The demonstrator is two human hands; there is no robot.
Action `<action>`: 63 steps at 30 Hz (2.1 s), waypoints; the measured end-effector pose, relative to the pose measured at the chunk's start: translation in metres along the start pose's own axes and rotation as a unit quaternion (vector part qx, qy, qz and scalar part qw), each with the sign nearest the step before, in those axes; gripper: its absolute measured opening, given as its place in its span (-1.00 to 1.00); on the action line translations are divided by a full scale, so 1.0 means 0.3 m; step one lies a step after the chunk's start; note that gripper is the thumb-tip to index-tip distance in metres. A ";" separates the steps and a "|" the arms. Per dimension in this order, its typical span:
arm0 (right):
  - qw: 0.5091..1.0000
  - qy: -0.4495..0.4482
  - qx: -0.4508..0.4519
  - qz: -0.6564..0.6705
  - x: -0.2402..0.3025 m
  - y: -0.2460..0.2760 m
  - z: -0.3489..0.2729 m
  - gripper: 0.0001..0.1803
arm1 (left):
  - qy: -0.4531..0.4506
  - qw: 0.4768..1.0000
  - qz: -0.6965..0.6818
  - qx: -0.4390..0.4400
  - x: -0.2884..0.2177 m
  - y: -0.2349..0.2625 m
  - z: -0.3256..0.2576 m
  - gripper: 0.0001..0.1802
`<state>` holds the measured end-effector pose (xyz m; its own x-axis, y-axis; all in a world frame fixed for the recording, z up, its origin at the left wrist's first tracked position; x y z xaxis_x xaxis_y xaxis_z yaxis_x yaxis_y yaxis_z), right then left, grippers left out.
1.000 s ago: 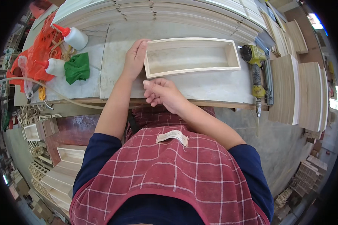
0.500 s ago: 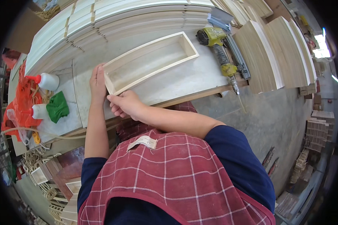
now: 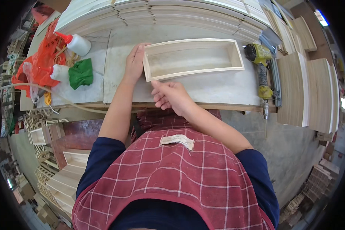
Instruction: Assembling wooden box components using glue and a pneumatic nail gun.
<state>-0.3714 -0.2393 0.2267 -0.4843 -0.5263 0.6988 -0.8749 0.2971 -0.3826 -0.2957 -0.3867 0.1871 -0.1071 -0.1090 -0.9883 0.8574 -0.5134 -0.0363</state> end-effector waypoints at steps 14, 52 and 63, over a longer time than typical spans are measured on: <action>0.998 0.007 -0.059 -0.015 -0.007 -0.056 0.059 -0.58 | 0.032 0.999 -0.044 0.001 -0.014 -0.004 -0.001 -0.59; 0.899 0.418 -0.114 -0.070 0.298 0.494 -0.293 -0.59 | -0.037 0.995 -0.097 -0.004 -0.335 0.126 -0.234 -0.46; 0.905 0.291 -0.251 -0.182 0.224 0.629 -0.046 -0.69 | 0.168 0.981 -0.098 -0.027 -0.193 0.133 -0.172 -0.34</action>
<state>-0.5689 -0.2076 0.2098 0.0483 -0.1962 0.9794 -0.7923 0.5896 0.1572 -0.2294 -0.3568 0.2353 -0.1086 0.2774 -0.9546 0.8637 -0.4491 -0.2288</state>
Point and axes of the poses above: each hand's wrist, its own z-axis towards the middle knuckle, its own y-axis out of the back of the hand, x = y × z, the point moved 1 cm from there along z, towards the middle knuckle, and after that the axes turned 1 degree about x, right-handed, at the moved point
